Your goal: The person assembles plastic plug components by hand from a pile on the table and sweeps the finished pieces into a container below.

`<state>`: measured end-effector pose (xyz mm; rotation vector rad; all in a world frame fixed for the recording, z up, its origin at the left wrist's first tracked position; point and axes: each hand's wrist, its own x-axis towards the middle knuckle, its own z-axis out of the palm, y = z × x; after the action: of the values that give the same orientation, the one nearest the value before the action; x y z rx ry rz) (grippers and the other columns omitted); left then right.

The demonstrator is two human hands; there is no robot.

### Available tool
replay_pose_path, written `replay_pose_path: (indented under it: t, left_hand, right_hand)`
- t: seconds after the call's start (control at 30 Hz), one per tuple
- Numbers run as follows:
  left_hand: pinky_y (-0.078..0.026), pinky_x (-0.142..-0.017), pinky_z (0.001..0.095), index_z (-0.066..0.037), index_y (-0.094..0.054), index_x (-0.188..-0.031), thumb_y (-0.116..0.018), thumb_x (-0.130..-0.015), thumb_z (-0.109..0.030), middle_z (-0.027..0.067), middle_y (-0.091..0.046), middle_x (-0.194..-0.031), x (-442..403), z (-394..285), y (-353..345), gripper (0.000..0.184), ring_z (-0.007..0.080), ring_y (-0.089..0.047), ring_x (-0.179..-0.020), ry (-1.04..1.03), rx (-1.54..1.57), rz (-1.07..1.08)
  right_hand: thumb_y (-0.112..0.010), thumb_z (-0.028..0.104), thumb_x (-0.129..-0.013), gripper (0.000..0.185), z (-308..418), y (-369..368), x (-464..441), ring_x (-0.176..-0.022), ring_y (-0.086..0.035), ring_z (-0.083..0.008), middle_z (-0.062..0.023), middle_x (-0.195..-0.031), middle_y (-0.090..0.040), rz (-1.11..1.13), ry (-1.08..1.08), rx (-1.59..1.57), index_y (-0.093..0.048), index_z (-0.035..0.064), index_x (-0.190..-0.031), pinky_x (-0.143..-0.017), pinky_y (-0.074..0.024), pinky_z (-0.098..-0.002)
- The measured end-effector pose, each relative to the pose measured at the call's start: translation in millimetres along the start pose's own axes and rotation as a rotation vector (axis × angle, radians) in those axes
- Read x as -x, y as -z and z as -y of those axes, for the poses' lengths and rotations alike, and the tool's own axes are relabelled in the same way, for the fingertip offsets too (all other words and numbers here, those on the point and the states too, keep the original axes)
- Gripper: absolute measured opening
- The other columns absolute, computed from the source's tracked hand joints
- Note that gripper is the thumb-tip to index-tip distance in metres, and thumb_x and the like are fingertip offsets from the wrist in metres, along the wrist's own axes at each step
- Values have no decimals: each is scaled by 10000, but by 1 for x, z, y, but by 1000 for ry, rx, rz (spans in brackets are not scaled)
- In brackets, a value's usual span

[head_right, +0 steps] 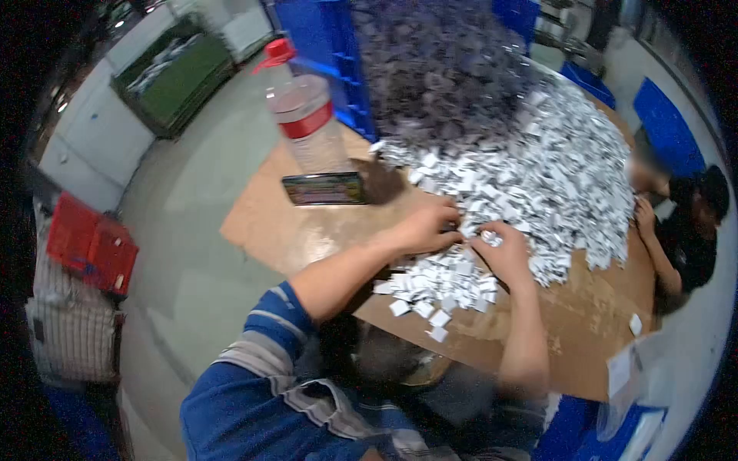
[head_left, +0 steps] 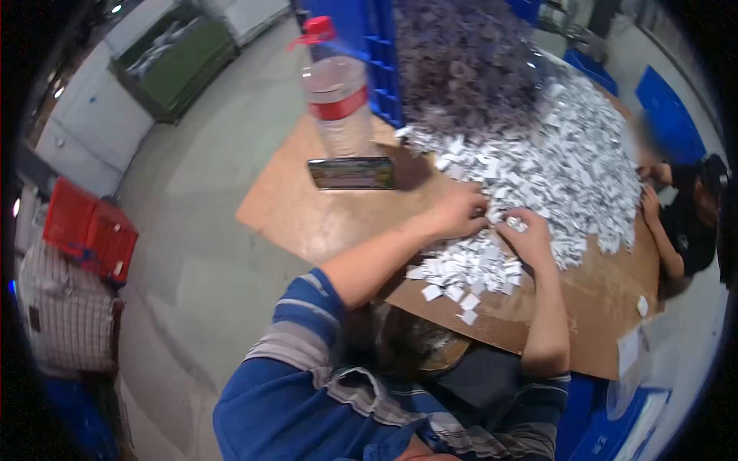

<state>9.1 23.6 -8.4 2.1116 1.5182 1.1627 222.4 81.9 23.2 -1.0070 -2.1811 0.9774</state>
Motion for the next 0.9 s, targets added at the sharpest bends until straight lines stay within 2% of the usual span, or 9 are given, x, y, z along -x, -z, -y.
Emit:
replay_pose_path:
  t: [0.07, 0.23, 0.3, 0.33, 0.4, 0.47, 0.5, 0.57, 0.9]
  left_hand:
    - [-502, -698, 398, -50, -677, -834, -720, -776, -155, 122, -625, -909, 1, -1, -3, 128, 317, -607, -792, 0, 86, -72]
    - [-512, -648, 354, -28, -674, -889, -715, -856, -159, 118, -661, -864, 17, -37, 30, 142, 257, -610, -700, 165, 221, -101]
    - [-481, -544, 350, -38, -686, -843, -691, -874, -195, 106, -657, -719, 39, -42, 57, 159, 242, -568, -562, 236, -349, -128]
    - [-442, -484, 356, -46, -686, -748, -680, -880, -220, 96, -638, -621, 55, -44, 70, 218, 235, -535, -488, 254, -381, -196]
    - [-426, -464, 369, -40, -665, -657, -684, -881, -253, 103, -629, -580, 86, -33, 94, 310, 258, -520, -454, 260, -431, -331]
    - [-459, -527, 428, -34, -657, -629, -664, -869, -309, 137, -646, -609, 115, -18, 116, 365, 356, -563, -521, 601, -538, -297]
    - [-459, -527, 428, -34, -657, -629, -664, -869, -309, 137, -646, -609, 123, -13, 123, 365, 356, -563, -521, 600, -540, -291]
    - [-471, -527, 424, -28, -661, -619, -653, -881, -360, 137, -639, -586, 130, -3, 133, 423, 367, -571, -517, 644, -630, -452]
    - [-488, -538, 428, -30, -683, -633, -631, -890, -407, 148, -655, -602, 125, 12, 134, 459, 380, -608, -551, 748, -677, -450]
  right_hand:
    - [-773, 194, -779, 247, 15, -1, 3, -825, -646, -268, -103, -913, -716, -6, -109, 59, -723, -14, -902, -808, -520, -367]
    - [-766, 198, -764, 284, 13, -13, -1, -856, -656, -296, -131, -953, -723, -68, 50, 295, -726, -9, -953, -811, -523, -367]
    - [-765, 198, -761, 290, 11, -13, -3, -860, -655, -302, -136, -957, -722, -57, 56, 286, -726, -8, -961, -815, -522, -368]
    - [-763, 198, -758, 296, 9, -13, -3, -863, -654, -309, -140, -961, -722, -53, 54, 282, -726, -7, -969, -819, -522, -368]
    - [-761, 197, -753, 310, 4, -12, -3, -871, -653, -322, -148, -970, -721, -51, 46, 275, -727, -6, -985, -827, -521, -369]
    - [-760, 197, -755, 313, 3, -11, -2, -869, -653, -319, -147, -971, -722, -52, 40, 255, -726, -7, -990, -825, -521, -367]
    - [-759, 197, -757, 316, 3, -10, -3, -867, -654, -315, -146, -972, -722, -44, 42, 245, -725, -8, -996, -823, -521, -365]
    - [-757, 196, -762, 321, 4, -9, -3, -864, -655, -309, -144, -975, -723, -26, 51, 229, -723, -9, -1006, -819, -521, -361]
    - [-762, 202, -772, 326, 4, -6, -4, -876, -658, -268, -132, -982, -727, -7, 1, 154, -721, -19, -1008, -832, -517, -339]
